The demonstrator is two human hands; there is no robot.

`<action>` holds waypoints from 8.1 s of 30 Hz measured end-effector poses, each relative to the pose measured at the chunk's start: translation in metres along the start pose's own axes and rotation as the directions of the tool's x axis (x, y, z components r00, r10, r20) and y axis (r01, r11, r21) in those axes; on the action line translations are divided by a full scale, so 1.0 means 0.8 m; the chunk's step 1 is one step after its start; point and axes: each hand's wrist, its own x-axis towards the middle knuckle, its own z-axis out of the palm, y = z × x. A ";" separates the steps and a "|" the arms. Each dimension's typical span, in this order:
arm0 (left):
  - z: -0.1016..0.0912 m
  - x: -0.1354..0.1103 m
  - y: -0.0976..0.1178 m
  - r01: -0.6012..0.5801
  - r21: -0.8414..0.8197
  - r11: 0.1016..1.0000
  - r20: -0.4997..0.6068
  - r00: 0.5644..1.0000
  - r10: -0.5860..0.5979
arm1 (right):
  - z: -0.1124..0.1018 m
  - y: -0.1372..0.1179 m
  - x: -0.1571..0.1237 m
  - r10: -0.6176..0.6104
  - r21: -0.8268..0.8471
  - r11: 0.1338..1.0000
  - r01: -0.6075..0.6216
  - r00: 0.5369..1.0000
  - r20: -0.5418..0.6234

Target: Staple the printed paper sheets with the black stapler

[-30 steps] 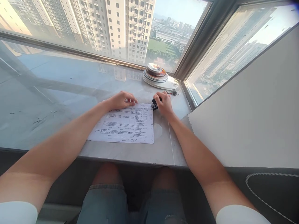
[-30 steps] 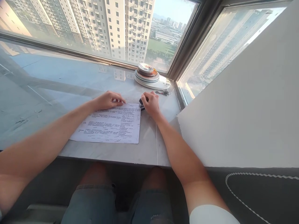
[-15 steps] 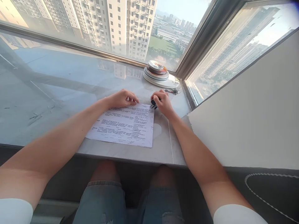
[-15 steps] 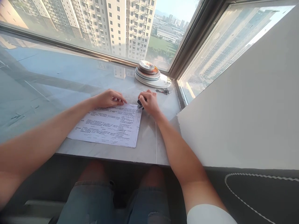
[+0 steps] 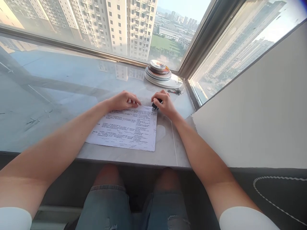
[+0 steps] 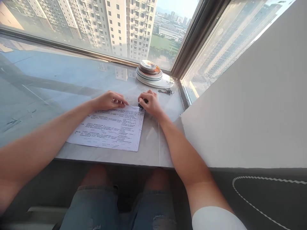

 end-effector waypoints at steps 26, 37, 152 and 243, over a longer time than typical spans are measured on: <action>-0.001 0.001 0.000 -0.055 0.037 0.998 0.009 0.998 0.055 | 0.002 -0.024 -0.006 -0.027 -0.462 0.872 0.161 0.959 0.283; -0.004 -0.001 -0.003 -0.018 0.059 0.998 0.014 1.000 0.017 | -0.024 0.015 -0.004 -0.113 -0.102 0.986 0.132 0.979 0.172; 0.004 0.013 -0.016 0.225 -0.630 0.743 -0.291 0.819 -0.495 | 0.013 0.029 0.015 0.104 0.254 0.957 -0.142 0.982 0.159; 0.011 0.008 0.002 0.080 -0.697 0.712 -0.126 0.965 -0.232 | 0.029 -0.023 0.007 -0.123 0.279 0.947 0.161 0.981 -0.147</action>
